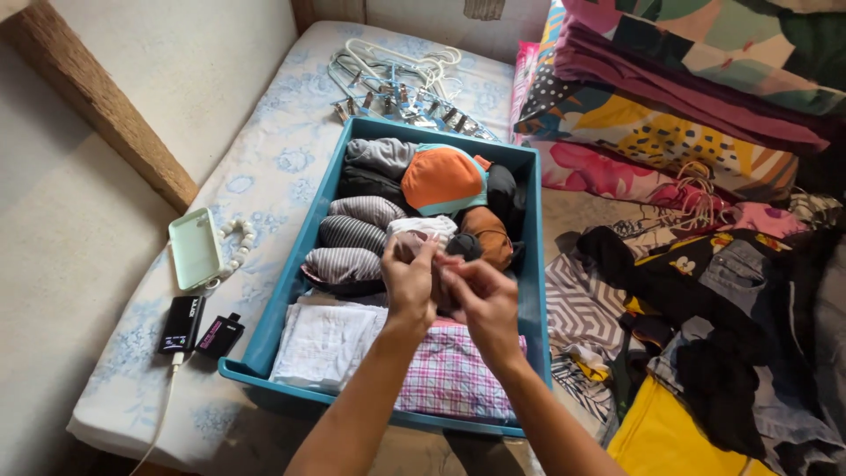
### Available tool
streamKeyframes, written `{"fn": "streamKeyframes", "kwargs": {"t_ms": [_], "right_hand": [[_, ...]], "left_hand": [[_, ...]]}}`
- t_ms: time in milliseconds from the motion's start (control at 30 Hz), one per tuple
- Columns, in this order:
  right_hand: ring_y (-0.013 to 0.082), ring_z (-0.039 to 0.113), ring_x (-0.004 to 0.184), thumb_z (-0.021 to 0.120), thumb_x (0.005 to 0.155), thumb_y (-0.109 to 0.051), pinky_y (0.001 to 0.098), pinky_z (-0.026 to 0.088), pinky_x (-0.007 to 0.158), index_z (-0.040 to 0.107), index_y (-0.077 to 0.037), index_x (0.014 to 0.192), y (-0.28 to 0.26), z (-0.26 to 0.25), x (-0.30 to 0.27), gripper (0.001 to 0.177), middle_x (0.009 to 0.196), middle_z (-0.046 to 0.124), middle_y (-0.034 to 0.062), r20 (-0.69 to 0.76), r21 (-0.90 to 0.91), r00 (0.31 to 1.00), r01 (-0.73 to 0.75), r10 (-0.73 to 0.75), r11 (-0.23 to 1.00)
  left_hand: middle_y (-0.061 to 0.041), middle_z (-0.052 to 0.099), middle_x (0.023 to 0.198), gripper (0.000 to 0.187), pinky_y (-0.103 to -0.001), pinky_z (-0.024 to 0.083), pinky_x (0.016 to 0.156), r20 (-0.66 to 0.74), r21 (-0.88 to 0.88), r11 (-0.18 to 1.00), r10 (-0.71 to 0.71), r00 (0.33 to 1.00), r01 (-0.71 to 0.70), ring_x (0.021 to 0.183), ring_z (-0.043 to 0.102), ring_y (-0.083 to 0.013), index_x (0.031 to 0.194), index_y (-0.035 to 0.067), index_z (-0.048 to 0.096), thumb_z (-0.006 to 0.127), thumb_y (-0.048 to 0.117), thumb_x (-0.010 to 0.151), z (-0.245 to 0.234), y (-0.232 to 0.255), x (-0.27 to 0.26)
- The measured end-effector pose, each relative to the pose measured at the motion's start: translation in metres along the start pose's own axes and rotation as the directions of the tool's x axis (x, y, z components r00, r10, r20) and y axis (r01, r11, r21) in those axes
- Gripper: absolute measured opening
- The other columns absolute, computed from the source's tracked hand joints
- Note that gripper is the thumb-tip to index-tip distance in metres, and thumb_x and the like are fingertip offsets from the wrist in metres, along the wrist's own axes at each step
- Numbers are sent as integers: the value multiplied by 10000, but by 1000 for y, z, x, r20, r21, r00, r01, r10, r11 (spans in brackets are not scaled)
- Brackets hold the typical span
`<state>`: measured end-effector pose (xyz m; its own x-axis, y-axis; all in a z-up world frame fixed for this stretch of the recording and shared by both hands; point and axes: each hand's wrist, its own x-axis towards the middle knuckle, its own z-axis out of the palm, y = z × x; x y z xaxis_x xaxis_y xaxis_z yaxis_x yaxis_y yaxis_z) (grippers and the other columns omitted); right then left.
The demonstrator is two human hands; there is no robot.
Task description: Organizing and folding clothes and putting them into a storage bin.
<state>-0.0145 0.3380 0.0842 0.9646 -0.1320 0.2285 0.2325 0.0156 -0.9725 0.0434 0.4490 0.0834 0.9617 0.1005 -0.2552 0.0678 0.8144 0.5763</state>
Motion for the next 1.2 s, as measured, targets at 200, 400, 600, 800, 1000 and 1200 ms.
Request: {"fn": "streamKeyframes", "kwargs": {"t_ms": [200, 400, 600, 800, 1000, 1200], "right_hand": [[138, 731, 831, 717, 910, -99, 262, 573, 767, 780, -25, 1010, -34, -56, -32, 139, 919, 781, 73, -209, -413, 973, 0, -95, 911], [98, 628, 832, 711, 971, -78, 246, 483, 751, 752, -2, 1058, -4, -163, -63, 123, 953, 724, 55, -549, -309, 826, -60, -126, 949], [191, 705, 959, 734, 974, -113, 309, 543, 895, 734, -37, 1070, -9, -248, -95, 122, 1030, 737, 91, -628, -597, 720, -200, -296, 777], [430, 489, 1248, 837, 796, -144, 512, 382, 1058, 628, -67, 1323, 43, -364, -102, 572, 1302, 558, 204, -555, -818, 753, -419, -353, 393], [393, 475, 1214, 788, 487, -73, 548, 355, 938, 727, -219, 1141, -7, -380, -61, 673, 1286, 612, 160, -102, -995, 978, -105, -184, -5], [310, 617, 1115, 768, 742, -218, 520, 385, 1079, 680, -143, 1163, 16, -456, -29, 437, 1045, 717, 118, -368, -911, 924, -380, 101, 158]], "left_hand": [[-157, 669, 773, 315, -398, 550, 613, 229, 883, 408, 55, 972, -231, 590, 708, -299, 1066, 29, 520, 743, 193, 915, 26, 11, -23], [-186, 635, 984, 323, -469, 488, 811, 633, 747, 51, 251, 732, -663, 892, 630, -354, 1118, 33, 569, 747, 240, 945, 3, -29, -11], [-182, 502, 1173, 335, -539, 414, 939, 607, 770, -387, 202, 768, -507, 1163, 494, -375, 1111, 79, 580, 755, 143, 832, 18, -40, -38], [-298, 483, 1131, 513, -606, 354, 994, 761, 562, -620, 129, 635, -547, 1158, 453, -475, 1175, -24, 546, 693, 62, 691, 10, -76, -12], [-221, 584, 1149, 311, -526, 481, 953, 759, 633, -270, 31, 650, -726, 1122, 565, -407, 1159, 71, 581, 578, 33, 850, 113, -158, -60], [-255, 544, 1207, 570, -593, 495, 871, 666, 647, -173, -345, 661, -743, 1121, 538, -490, 1286, 75, 495, 777, 161, 798, 147, -270, -37]]}}
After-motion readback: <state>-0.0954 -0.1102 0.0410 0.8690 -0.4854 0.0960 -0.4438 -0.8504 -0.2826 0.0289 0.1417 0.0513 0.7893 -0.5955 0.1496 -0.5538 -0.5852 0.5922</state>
